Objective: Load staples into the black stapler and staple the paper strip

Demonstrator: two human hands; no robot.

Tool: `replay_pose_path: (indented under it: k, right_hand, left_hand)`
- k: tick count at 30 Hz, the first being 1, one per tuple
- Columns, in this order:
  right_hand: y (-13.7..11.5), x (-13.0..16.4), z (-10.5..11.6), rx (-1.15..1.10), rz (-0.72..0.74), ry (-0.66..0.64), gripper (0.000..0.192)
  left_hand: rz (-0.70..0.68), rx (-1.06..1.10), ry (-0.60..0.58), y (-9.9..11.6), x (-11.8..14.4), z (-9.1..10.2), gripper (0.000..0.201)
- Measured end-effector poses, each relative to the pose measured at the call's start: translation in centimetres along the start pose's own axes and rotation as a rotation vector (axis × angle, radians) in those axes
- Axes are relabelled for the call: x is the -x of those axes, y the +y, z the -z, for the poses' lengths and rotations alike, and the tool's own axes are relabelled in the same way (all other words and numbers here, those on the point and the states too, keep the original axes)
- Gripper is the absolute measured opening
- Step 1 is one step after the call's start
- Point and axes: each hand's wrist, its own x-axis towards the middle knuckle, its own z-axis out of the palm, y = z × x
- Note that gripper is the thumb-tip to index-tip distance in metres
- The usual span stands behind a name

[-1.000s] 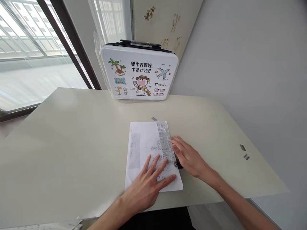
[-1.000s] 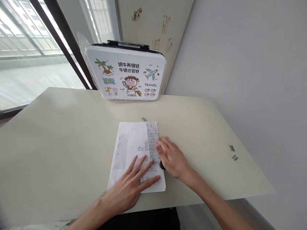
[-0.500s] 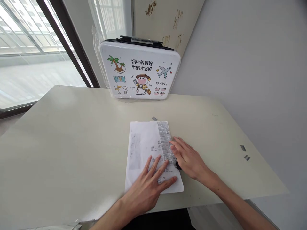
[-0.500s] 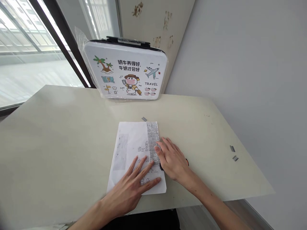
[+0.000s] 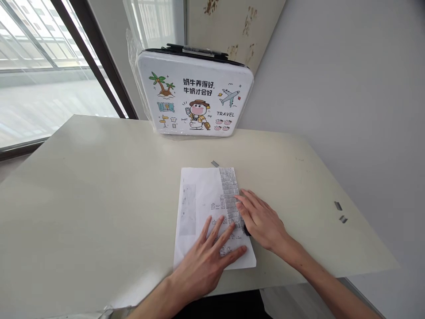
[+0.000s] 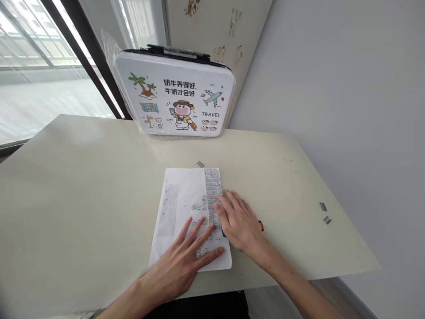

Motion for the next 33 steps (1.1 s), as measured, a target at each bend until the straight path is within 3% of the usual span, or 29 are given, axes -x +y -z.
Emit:
replay_pose_path:
  k: [10,19,33]
  right_hand:
    - [0.3,-0.1,-0.3,0.008,0.014,0.025,0.063]
    - [0.5,0.1,0.9,-0.113,-0.029,-0.06,0.068]
    - [0.5,0.1,0.2,-0.063,-0.018,-0.016,0.066]
  left_hand:
    - [0.014,0.011,0.01,0.1,0.1,-0.3,0.084]
    - [0.015,0.015,-0.004,0.2,0.3,-0.1,0.083]
    - [0.019,0.014,-0.014,0.3,0.1,-0.3,0.08]
